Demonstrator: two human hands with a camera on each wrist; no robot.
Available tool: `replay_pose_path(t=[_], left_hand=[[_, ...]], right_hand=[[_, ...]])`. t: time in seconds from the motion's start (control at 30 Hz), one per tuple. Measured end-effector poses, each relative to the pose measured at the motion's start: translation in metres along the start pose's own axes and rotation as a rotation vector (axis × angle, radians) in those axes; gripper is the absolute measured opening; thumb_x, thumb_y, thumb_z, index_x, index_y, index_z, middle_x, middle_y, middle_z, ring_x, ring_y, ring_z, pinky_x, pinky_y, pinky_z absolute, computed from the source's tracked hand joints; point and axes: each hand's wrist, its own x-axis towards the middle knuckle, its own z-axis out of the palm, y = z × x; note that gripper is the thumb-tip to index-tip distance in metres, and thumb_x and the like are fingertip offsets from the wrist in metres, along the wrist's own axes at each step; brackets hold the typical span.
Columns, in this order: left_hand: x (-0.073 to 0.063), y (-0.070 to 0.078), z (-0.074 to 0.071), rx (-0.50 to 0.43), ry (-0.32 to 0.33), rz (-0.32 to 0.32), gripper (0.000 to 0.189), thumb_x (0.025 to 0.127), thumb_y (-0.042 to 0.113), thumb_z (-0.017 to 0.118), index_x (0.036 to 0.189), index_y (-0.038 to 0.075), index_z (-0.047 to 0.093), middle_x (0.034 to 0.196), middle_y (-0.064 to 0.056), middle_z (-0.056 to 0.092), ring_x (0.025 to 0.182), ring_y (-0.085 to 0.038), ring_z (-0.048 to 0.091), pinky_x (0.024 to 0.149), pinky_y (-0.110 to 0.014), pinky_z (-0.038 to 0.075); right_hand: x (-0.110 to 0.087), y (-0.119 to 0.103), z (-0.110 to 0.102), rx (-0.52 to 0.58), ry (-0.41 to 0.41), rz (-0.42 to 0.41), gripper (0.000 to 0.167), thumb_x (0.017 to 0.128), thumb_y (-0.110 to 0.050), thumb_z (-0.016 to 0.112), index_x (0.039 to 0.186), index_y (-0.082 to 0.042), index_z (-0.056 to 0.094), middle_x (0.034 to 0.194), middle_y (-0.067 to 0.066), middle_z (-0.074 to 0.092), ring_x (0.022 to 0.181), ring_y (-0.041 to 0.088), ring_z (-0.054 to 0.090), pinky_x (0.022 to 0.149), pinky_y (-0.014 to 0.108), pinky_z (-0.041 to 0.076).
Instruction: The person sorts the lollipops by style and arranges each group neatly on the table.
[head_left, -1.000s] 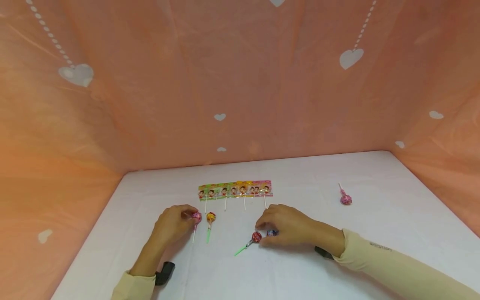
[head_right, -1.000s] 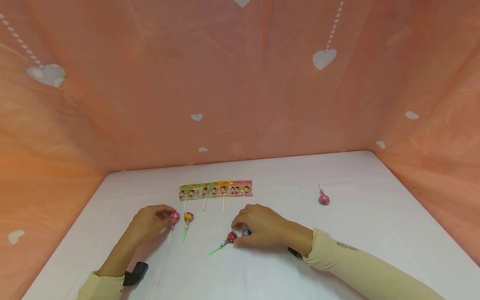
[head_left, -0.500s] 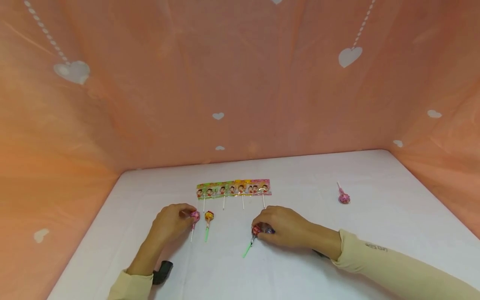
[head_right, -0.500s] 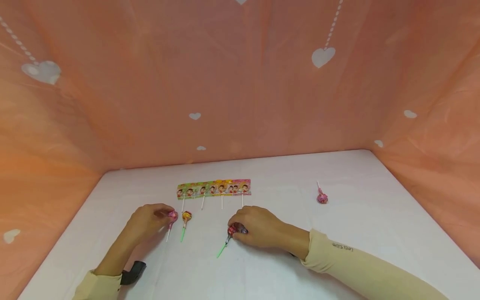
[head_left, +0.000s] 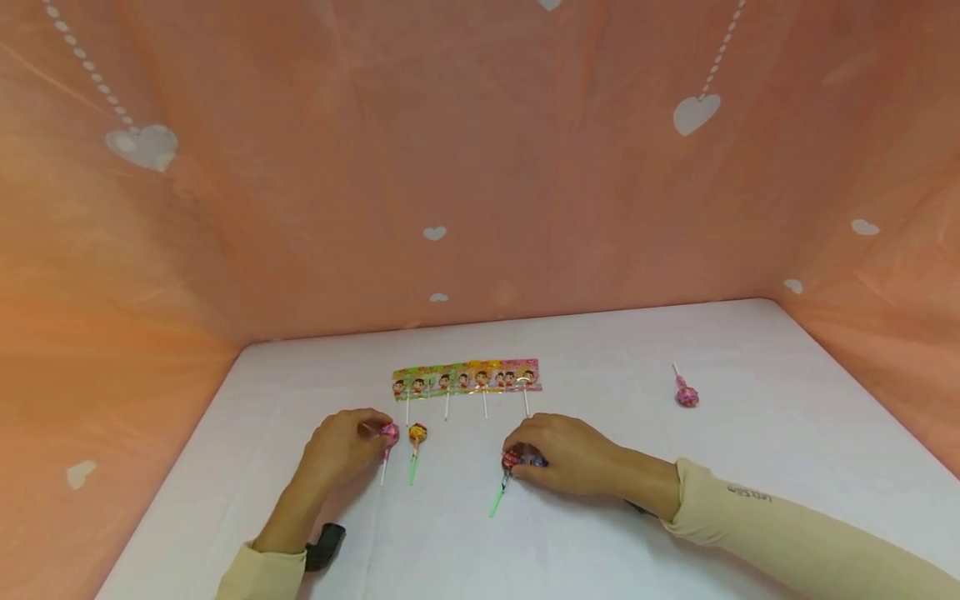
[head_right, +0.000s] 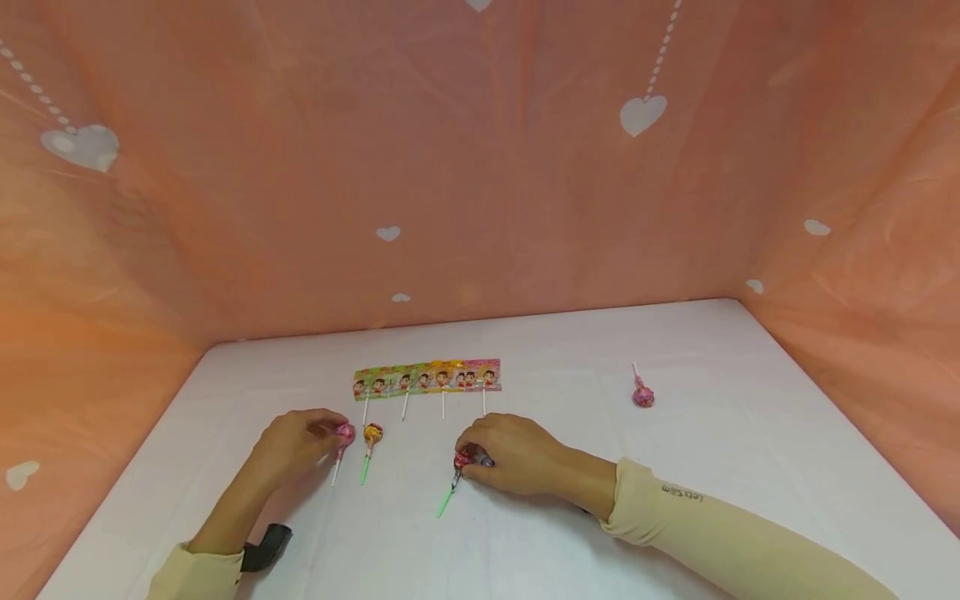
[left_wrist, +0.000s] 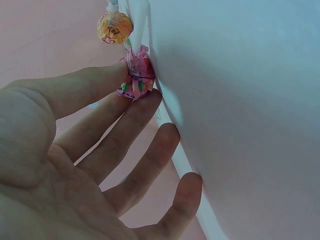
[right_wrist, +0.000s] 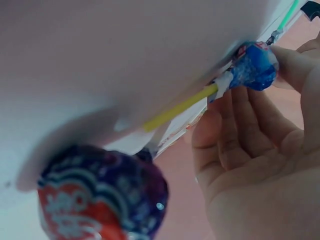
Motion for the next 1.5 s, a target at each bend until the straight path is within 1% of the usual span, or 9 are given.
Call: replay_pose_path(t=[0.17, 0.33, 0.5, 0.77, 0.9, 1.03, 1.2, 1.33, 1.5], left_hand=[[-0.002, -0.001, 0.000, 0.002, -0.009, -0.011, 0.023, 0.085, 0.018, 0.073, 0.106, 0.011, 0.076, 0.095, -0.007, 0.073, 0.090, -0.025, 0.065, 0.075, -0.045, 0.049], [-0.003, -0.001, -0.001, 0.000, -0.003, -0.009, 0.023, 0.085, 0.018, 0.073, 0.106, 0.010, 0.076, 0.095, -0.007, 0.073, 0.090, -0.025, 0.065, 0.075, -0.045, 0.049], [-0.002, -0.001, 0.000, -0.007, 0.000, -0.006, 0.022, 0.085, 0.019, 0.074, 0.105, 0.011, 0.076, 0.094, -0.006, 0.073, 0.089, -0.024, 0.065, 0.073, -0.043, 0.049], [-0.002, 0.000, 0.000, -0.013, 0.001, -0.001, 0.021, 0.085, 0.020, 0.074, 0.105, 0.012, 0.076, 0.093, -0.005, 0.073, 0.089, -0.023, 0.065, 0.073, -0.041, 0.049], [-0.003, -0.001, 0.000, -0.017, 0.003, 0.002, 0.021, 0.085, 0.019, 0.075, 0.105, 0.012, 0.076, 0.093, -0.004, 0.074, 0.088, -0.022, 0.065, 0.072, -0.041, 0.049], [-0.003, -0.002, 0.000, -0.016, 0.003, 0.013, 0.021, 0.084, 0.019, 0.075, 0.104, 0.012, 0.076, 0.092, -0.004, 0.074, 0.086, -0.022, 0.065, 0.071, -0.041, 0.048], [-0.003, -0.001, 0.001, -0.015, -0.001, 0.011, 0.021, 0.085, 0.019, 0.074, 0.105, 0.012, 0.076, 0.093, -0.005, 0.074, 0.086, -0.022, 0.065, 0.072, -0.041, 0.049], [-0.002, 0.000, 0.001, -0.014, 0.001, 0.006, 0.022, 0.085, 0.018, 0.074, 0.106, 0.011, 0.076, 0.094, -0.005, 0.074, 0.087, -0.022, 0.065, 0.073, -0.042, 0.049], [-0.002, 0.001, 0.000, -0.012, 0.005, 0.001, 0.022, 0.085, 0.017, 0.074, 0.106, 0.011, 0.076, 0.094, -0.006, 0.073, 0.087, -0.023, 0.064, 0.073, -0.043, 0.049]], right_hand=[[0.001, 0.000, 0.001, 0.006, -0.013, 0.005, 0.022, 0.093, -0.033, 0.068, 0.112, -0.022, 0.072, 0.100, -0.014, 0.066, 0.091, 0.000, 0.054, 0.086, 0.029, 0.050], [0.005, -0.002, -0.001, 0.012, 0.006, 0.015, 0.025, 0.093, -0.035, 0.068, 0.113, -0.021, 0.072, 0.099, -0.014, 0.066, 0.090, 0.000, 0.054, 0.085, 0.028, 0.049], [0.012, -0.008, 0.000, 0.032, 0.026, -0.017, 0.025, 0.093, -0.033, 0.068, 0.114, -0.020, 0.072, 0.098, -0.013, 0.066, 0.090, 0.002, 0.056, 0.085, 0.027, 0.050], [0.028, -0.021, 0.003, 0.037, 0.016, -0.027, 0.025, 0.094, -0.032, 0.066, 0.116, -0.020, 0.071, 0.101, -0.012, 0.067, 0.094, 0.003, 0.059, 0.087, 0.028, 0.050], [0.037, -0.029, 0.004, 0.077, 0.006, -0.016, 0.027, 0.094, -0.031, 0.066, 0.118, -0.020, 0.070, 0.106, -0.010, 0.069, 0.096, 0.003, 0.060, 0.088, 0.027, 0.050], [0.043, -0.038, 0.008, 0.125, -0.018, -0.042, 0.027, 0.094, -0.029, 0.067, 0.118, -0.018, 0.070, 0.107, -0.008, 0.069, 0.095, 0.002, 0.061, 0.087, 0.024, 0.050], [0.043, -0.041, 0.011, 0.145, -0.033, -0.091, 0.025, 0.094, -0.026, 0.066, 0.118, -0.017, 0.070, 0.104, -0.008, 0.067, 0.091, 0.000, 0.059, 0.086, 0.021, 0.049], [0.039, -0.039, 0.011, 0.152, -0.063, -0.122, 0.023, 0.095, -0.026, 0.065, 0.117, -0.018, 0.069, 0.101, -0.010, 0.064, 0.084, -0.003, 0.054, 0.081, 0.018, 0.047], [0.038, -0.037, 0.009, 0.110, -0.087, -0.129, 0.024, 0.097, -0.028, 0.064, 0.119, -0.019, 0.067, 0.102, -0.011, 0.062, 0.083, -0.003, 0.052, 0.078, 0.017, 0.047]])
